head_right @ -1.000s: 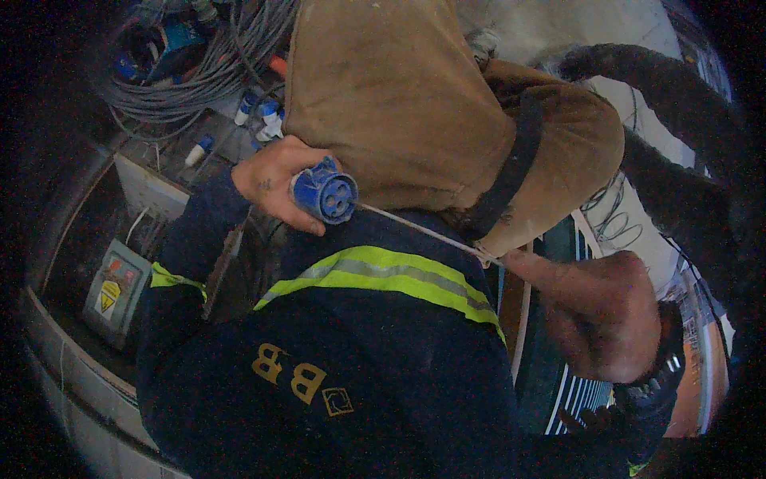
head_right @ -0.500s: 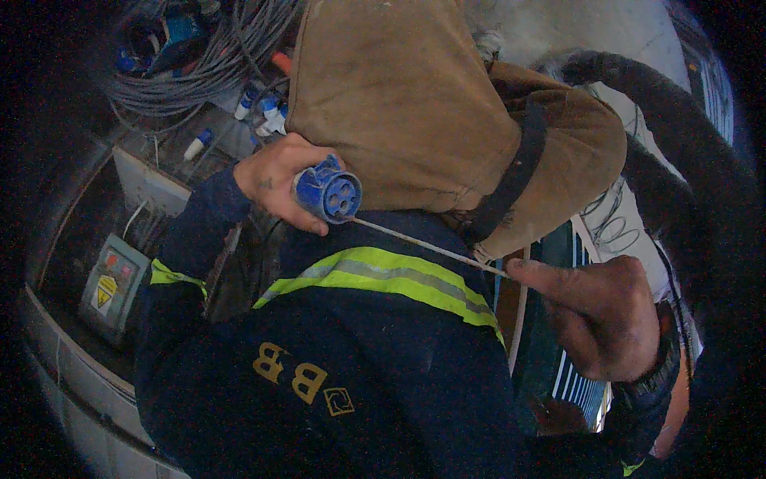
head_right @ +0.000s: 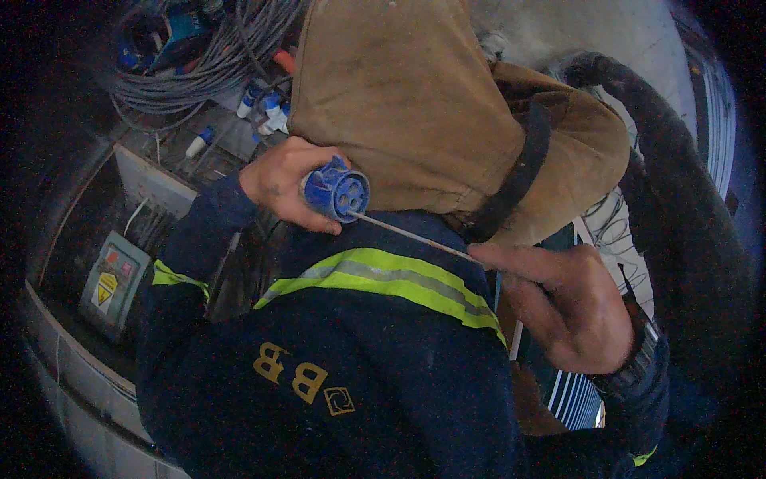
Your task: The person kneels on the floor and uses a metal rod to manipulate the internal components of a blue electrical connector. They then use a hammer to tap the connector and continue adjusting the wires inside.
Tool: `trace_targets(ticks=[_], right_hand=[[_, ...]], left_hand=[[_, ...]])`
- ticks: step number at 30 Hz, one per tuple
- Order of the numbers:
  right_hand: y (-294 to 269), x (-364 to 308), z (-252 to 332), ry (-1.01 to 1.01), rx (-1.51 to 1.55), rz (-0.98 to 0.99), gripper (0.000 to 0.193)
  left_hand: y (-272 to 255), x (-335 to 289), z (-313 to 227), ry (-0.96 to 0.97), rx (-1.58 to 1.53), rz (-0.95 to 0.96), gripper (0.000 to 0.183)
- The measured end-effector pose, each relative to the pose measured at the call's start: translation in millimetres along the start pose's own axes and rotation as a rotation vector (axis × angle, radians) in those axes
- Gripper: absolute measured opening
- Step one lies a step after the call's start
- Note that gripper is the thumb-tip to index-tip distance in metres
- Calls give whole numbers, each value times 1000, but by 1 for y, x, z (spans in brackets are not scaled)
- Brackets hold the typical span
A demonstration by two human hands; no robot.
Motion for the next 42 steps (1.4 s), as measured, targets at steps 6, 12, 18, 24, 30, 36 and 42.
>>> trace_targets(ticks=[6,12,18,24,30,36,42], right_hand=[[3,9,-11,145,129,62,34],[9,7,-22,196,267,21,35],[6,10,4,-89,-158,-28,32],[7,11,0,-184,-144,-141,32],[8,10,11,-269,-422,-174,41],[12,8,21,-356,-592,-196,52],[15,7,23,-476,-694,-228,60]], left_hand=[[1,-2,4,-39,43,-6,57],[2,-1,0,-26,85,-36,57],[1,0,1,2,47,1,56],[2,2,4,-24,18,22,55],[2,2,12,-123,-20,87,54],[1,2,12,-143,-68,102,53],[0,4,11,-120,-50,120,54]])
Point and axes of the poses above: each hand's wrist, its own x-axis towards the middle knuckle, its own y-axis out of the palm, z = x × y, the point moved 9 cm from there along x, towards the middle knuckle, and after that the axes turned 6 degrees about -x, right-handed, at the moved point
